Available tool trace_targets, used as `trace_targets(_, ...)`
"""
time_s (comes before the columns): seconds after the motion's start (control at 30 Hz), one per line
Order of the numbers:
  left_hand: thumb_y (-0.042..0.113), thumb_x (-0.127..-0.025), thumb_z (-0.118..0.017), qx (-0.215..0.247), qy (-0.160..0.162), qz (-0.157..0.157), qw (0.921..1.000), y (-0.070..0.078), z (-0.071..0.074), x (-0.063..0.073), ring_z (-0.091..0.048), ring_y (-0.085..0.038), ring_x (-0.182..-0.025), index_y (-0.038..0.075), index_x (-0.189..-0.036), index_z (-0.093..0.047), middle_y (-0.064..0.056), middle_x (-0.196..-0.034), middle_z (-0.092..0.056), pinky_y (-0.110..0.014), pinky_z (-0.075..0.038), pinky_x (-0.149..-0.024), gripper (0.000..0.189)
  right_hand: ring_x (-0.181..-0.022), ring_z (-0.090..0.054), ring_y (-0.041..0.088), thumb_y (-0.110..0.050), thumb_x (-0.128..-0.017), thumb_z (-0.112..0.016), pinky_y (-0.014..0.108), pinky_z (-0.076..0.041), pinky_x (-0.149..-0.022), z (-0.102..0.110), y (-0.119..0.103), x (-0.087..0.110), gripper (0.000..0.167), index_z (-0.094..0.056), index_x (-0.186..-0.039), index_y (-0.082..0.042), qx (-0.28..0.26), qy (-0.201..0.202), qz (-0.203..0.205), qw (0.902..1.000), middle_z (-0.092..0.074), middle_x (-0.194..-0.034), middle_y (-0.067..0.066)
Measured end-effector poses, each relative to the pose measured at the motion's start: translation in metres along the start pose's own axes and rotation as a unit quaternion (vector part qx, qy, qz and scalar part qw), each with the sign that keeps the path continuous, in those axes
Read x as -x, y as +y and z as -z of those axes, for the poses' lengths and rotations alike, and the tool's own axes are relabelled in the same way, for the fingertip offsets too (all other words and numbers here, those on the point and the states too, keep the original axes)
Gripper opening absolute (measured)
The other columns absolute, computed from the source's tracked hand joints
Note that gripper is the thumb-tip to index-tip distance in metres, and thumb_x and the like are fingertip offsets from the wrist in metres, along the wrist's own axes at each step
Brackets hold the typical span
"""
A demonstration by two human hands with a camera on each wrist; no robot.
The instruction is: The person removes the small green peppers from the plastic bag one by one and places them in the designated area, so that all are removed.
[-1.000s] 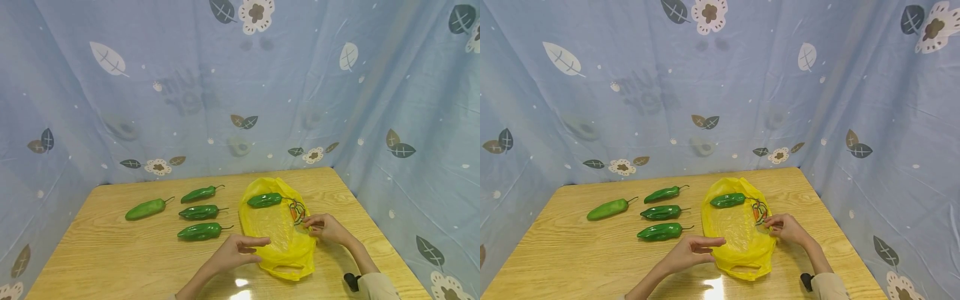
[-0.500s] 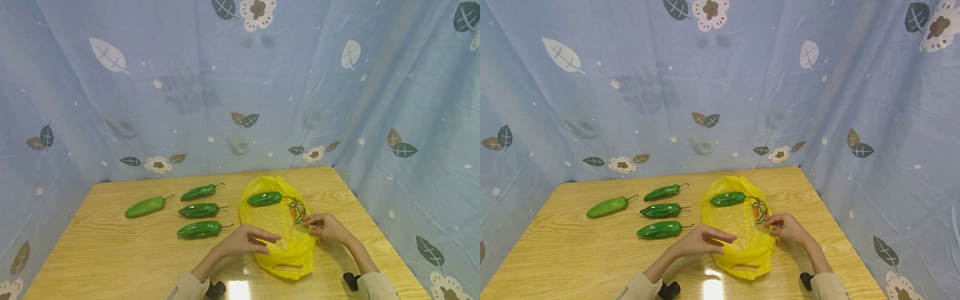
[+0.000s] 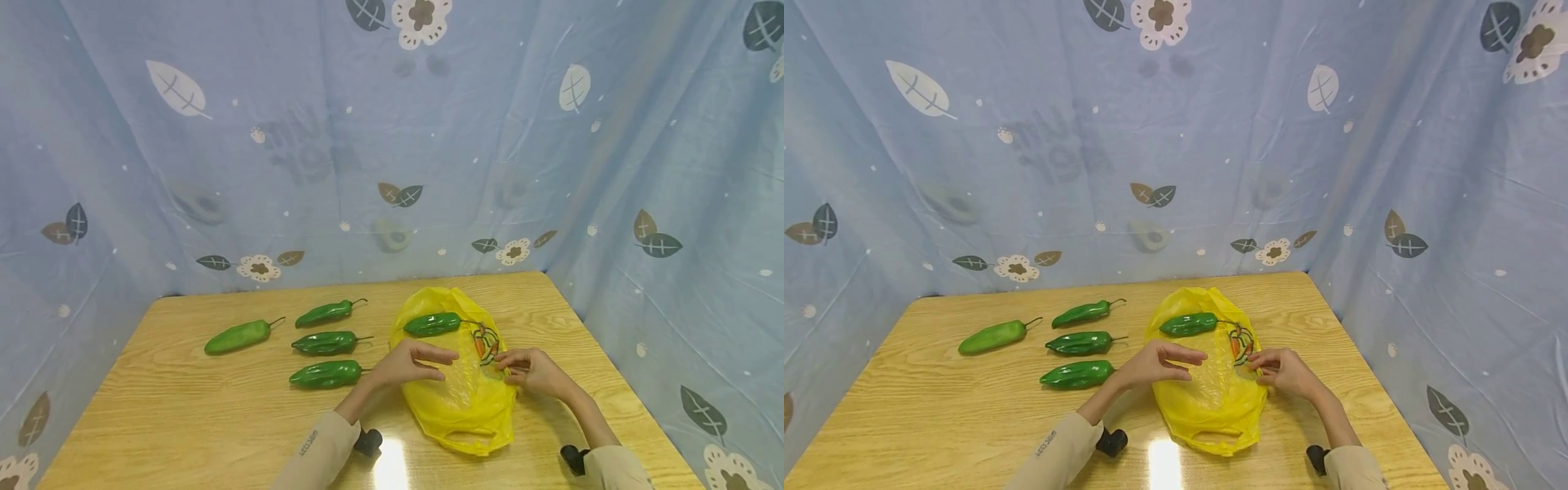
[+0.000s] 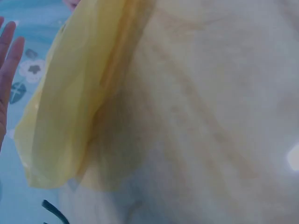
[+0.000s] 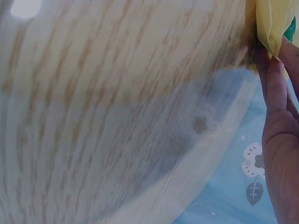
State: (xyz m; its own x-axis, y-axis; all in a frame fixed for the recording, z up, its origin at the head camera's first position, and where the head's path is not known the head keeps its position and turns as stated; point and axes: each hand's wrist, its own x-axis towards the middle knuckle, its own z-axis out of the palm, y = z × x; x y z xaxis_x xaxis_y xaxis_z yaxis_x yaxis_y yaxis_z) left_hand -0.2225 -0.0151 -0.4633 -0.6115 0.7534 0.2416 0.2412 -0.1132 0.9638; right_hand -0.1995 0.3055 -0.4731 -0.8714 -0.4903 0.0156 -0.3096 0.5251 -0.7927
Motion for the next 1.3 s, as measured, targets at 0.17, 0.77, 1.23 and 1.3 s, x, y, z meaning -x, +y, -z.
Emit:
trace_targets(0.17,-0.003,-0.086,-0.068,-0.028,0.009,-0.021,0.9993,-0.004,0.013,-0.014,-0.058,-0.038,-0.114,-0.004,-0.125,-0.062,-0.019,-0.125,-0.060,-0.031,-0.054,-0.087,0.039,-0.110,-0.056,0.045,-0.001,-0.086,-0.069,0.038,-0.053,-0.088,0.000,-0.001,0.001,0.019,-0.070,-0.104,0.002,0.000,0.003,0.009,1.0000,-0.058,-0.122,0.029)
trace_targets(0.77,0.001,-0.087,-0.068,-0.068,0.069,0.048,0.9941,-0.006,0.059,-0.041,-0.054,-0.036,-0.119,-0.004,-0.128,-0.059,-0.021,-0.129,-0.058,-0.036,-0.047,-0.099,0.042,-0.109,-0.060,0.035,-0.001,-0.085,-0.070,0.030,-0.053,-0.087,0.002,0.004,0.000,0.019,-0.070,-0.104,0.002,-0.014,0.000,0.004,0.9999,-0.058,-0.122,0.029)
trace_targets(1.23,0.001,-0.079,-0.076,-0.236,0.088,0.153,0.9557,-0.028,0.065,-0.056,-0.046,-0.030,-0.129,0.010,-0.132,-0.060,-0.007,-0.138,-0.054,-0.041,-0.039,-0.106,0.056,-0.110,-0.056,0.046,0.001,-0.086,-0.069,0.042,-0.052,-0.088,0.002,-0.002,-0.001,0.020,-0.069,-0.105,0.005,-0.029,-0.005,0.002,0.9996,-0.058,-0.122,0.031)
trace_targets(1.3,0.000,-0.079,-0.076,-0.238,0.087,0.159,0.9543,-0.029,0.065,-0.058,-0.045,-0.030,-0.130,0.010,-0.132,-0.059,-0.007,-0.138,-0.054,-0.040,-0.039,-0.106,0.057,-0.111,-0.055,0.046,0.000,-0.086,-0.069,0.041,-0.052,-0.088,0.003,-0.002,-0.001,0.020,-0.069,-0.105,0.006,-0.032,-0.006,-0.001,0.9995,-0.057,-0.122,0.031)
